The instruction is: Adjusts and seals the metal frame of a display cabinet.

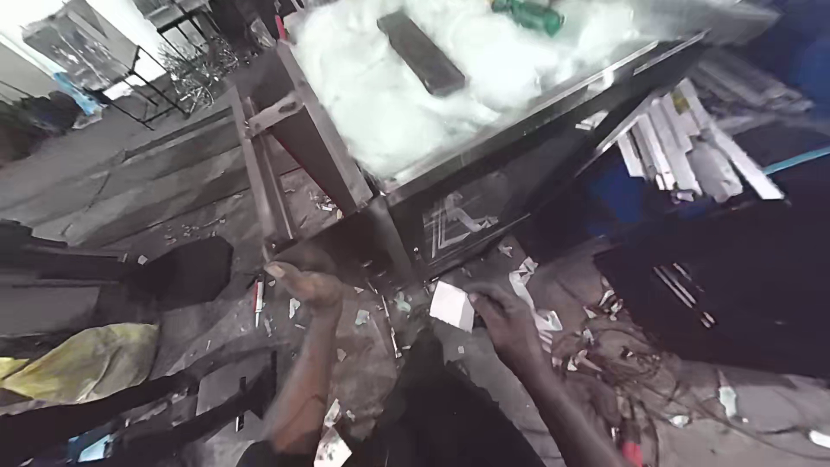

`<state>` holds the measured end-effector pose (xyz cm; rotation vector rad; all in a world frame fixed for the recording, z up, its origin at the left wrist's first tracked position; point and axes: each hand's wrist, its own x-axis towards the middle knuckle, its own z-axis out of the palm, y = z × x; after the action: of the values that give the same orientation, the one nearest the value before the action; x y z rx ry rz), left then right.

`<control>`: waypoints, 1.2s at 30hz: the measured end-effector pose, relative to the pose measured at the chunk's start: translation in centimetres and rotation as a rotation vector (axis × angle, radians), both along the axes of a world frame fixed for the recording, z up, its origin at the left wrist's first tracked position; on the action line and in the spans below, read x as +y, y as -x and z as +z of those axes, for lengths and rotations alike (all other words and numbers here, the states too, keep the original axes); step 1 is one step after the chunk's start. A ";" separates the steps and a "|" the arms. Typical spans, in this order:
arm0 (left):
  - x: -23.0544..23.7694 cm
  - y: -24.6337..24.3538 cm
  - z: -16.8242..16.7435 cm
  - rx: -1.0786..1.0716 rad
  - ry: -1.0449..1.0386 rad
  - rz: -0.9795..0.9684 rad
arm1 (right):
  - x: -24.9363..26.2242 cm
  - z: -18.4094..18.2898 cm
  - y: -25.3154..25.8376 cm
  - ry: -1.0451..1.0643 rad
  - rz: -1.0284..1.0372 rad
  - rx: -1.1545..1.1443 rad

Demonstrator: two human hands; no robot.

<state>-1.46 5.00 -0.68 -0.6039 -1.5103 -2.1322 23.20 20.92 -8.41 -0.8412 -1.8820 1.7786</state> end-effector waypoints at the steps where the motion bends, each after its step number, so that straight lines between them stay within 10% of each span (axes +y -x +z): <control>1: 0.0 0.1 -0.1 0.014 -0.004 0.014 | -1.1 -3.4 -1.2 0.151 0.005 -0.058; 6: 0.0 0.7 -0.5 0.053 0.011 0.084 | -5.4 -13.5 -5.1 0.483 0.154 -0.154; 17: 0.1 0.9 0.1 0.026 -0.024 0.076 | -11.0 -12.1 -6.0 0.613 0.504 -0.201; 24: 1.8 -2.6 0.7 -0.178 0.088 0.239 | -8.7 -19.1 -1.3 0.679 0.057 -0.066; 31: -5.8 2.5 -3.0 0.008 0.267 0.142 | -4.4 -24.1 4.2 -0.143 -0.058 -0.250; 36: -2.6 -0.5 -0.9 -0.141 0.361 0.151 | -4.8 -27.9 6.9 -0.256 -0.281 -0.192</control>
<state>-0.98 2.38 -1.54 -0.4465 -1.9751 -1.8344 16.28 16.12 -36.33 -1.1445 -1.9432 1.2980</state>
